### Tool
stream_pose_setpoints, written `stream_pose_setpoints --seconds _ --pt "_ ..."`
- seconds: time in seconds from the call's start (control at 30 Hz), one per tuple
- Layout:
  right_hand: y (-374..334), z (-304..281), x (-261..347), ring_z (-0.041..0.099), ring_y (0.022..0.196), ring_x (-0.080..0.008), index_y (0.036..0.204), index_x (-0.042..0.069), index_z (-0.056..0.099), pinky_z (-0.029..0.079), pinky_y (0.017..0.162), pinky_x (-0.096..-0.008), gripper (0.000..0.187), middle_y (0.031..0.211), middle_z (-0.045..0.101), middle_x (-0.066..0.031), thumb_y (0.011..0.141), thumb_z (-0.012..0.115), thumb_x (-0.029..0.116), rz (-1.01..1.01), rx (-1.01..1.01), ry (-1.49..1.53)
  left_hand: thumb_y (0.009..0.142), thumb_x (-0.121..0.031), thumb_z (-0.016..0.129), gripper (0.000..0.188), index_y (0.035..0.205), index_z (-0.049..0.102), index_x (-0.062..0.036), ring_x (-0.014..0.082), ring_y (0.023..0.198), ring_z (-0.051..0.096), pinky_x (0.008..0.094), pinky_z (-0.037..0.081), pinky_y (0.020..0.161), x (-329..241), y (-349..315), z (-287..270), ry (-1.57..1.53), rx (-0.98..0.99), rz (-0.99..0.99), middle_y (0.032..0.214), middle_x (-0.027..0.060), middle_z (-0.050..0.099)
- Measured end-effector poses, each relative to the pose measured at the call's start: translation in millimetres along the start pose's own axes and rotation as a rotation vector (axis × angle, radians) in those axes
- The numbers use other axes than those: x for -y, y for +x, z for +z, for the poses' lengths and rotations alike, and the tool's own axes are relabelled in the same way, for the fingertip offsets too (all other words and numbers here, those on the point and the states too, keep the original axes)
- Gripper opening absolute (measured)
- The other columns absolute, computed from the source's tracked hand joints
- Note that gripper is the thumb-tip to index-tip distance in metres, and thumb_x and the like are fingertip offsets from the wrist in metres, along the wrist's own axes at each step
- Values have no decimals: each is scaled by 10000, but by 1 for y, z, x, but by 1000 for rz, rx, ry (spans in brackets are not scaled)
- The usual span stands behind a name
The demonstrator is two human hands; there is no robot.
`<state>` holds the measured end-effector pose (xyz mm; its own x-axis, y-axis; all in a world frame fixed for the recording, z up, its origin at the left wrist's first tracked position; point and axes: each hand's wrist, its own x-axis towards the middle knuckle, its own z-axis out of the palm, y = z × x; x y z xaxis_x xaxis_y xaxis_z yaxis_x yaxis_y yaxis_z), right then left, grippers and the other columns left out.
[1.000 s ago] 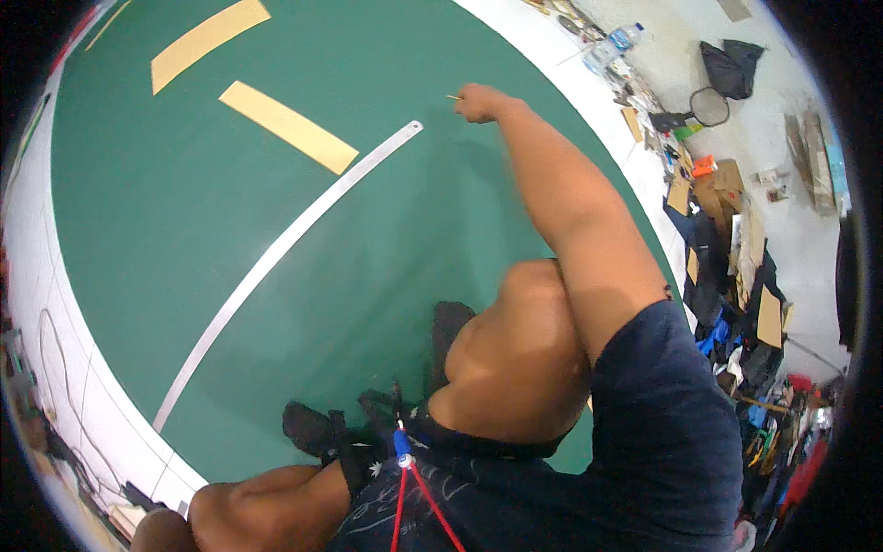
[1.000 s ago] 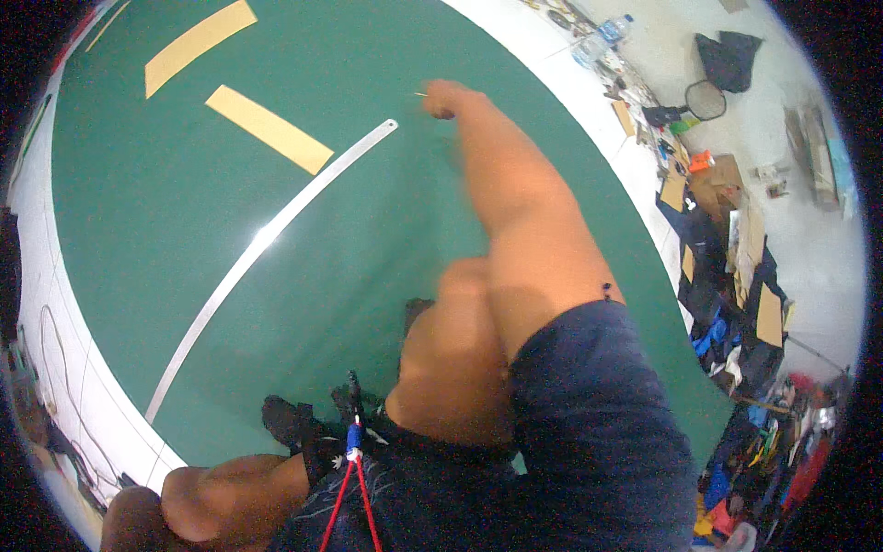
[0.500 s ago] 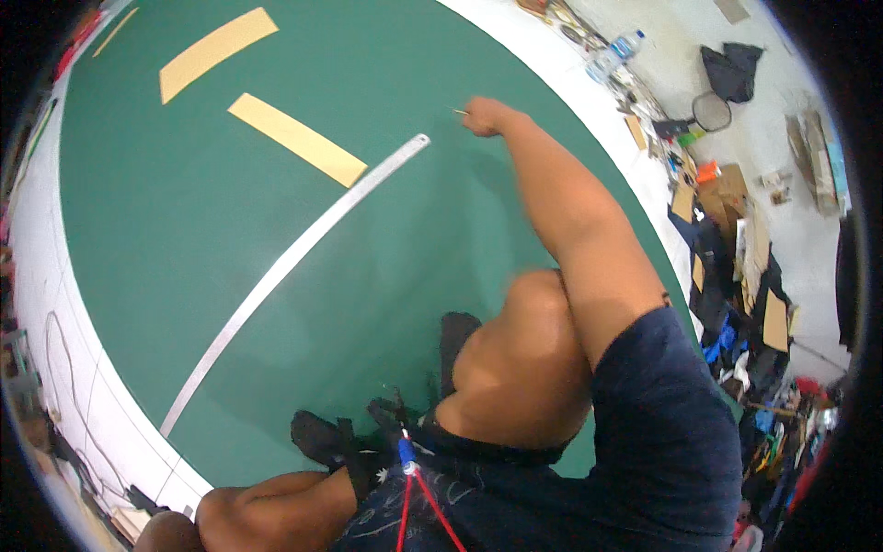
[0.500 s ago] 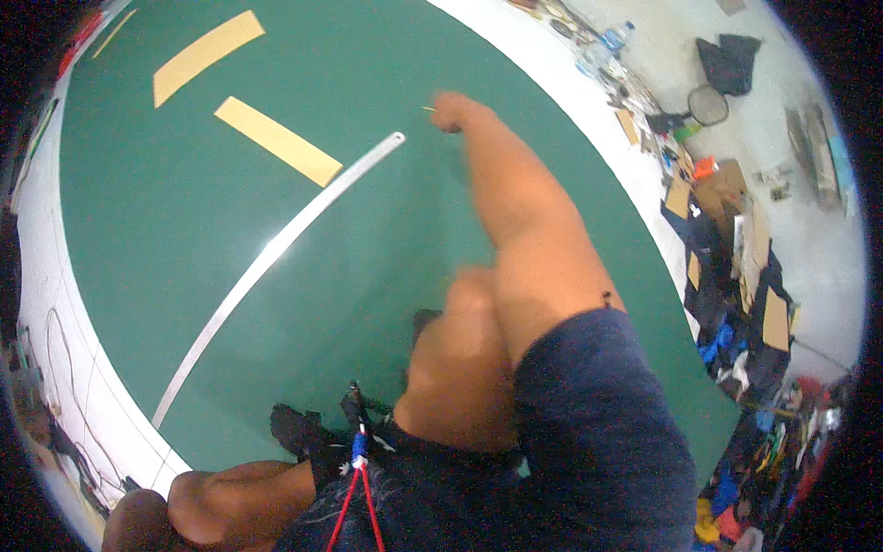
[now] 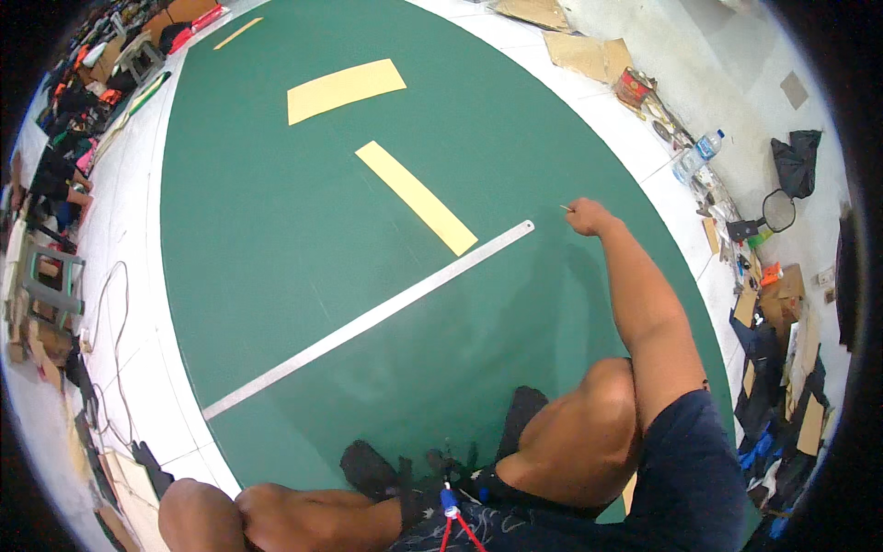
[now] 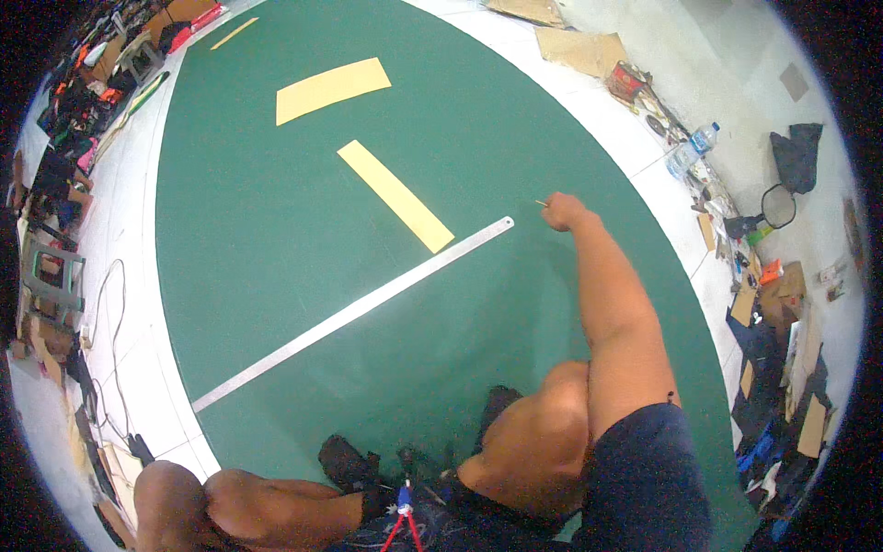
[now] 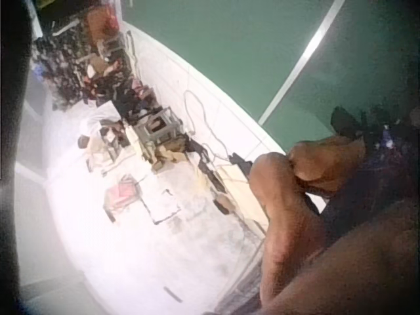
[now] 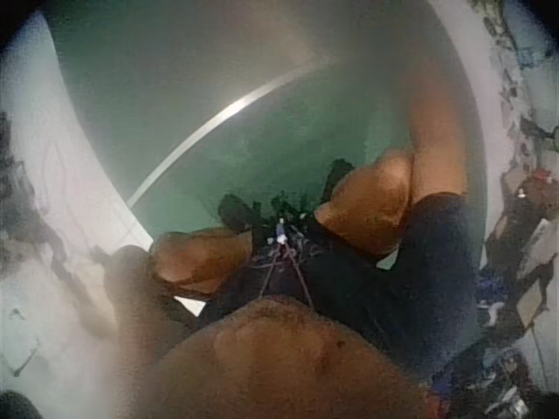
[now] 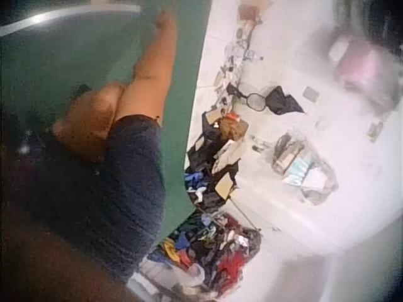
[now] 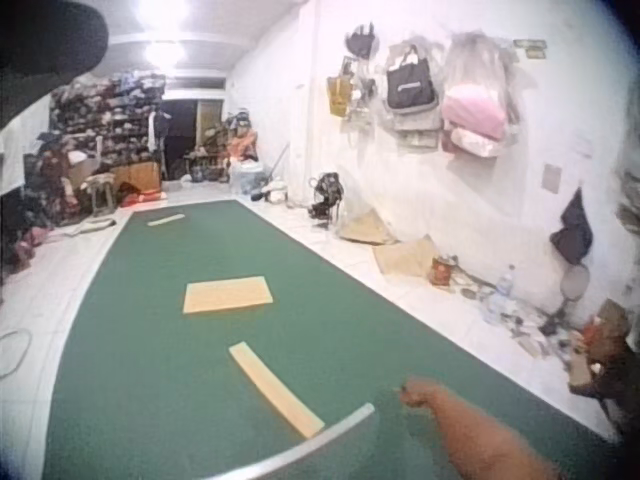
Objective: The person places a rectangular wooden template on a green mat and uses a pencil to trace its edges. They then use a long metal ruler to draw a straight line across the mat. The person repeats the tracing process with the wooden template.
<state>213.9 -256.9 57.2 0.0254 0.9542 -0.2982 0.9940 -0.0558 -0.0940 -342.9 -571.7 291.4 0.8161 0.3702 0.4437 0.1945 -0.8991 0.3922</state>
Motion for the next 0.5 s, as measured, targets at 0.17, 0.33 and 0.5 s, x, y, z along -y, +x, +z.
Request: stream_pose_setpoints --seconds 0.17,0.33,0.5 --pt "11 -9 21 698 1064 -438 1105 -8 739 545 930 -516 363 1131 721 -274 912 551 235 54 91 -13 998 -108 594 202 1159 637 6 327 1084 624 403 507 933 7 6 -11 100 0 63 1109 172 633" --pt "-1 -11 10 706 1045 -438 1064 -13 748 552 912 -516 338 1112 724 -280 884 555 198 60 65 5 996 -99 596 200 1160 638 9 332 1092 626 405 509 936 10 15 -11 135 -3 100 1115 177 635" --pt "2 -14 17 702 1058 -435 1074 -9 747 548 924 -515 341 1118 725 -277 879 573 210 88 119 -26 995 -90 597 199 1161 638 11 338 1099 628 408 511 940 12 17 -18 179 4 127 1120 183 637"
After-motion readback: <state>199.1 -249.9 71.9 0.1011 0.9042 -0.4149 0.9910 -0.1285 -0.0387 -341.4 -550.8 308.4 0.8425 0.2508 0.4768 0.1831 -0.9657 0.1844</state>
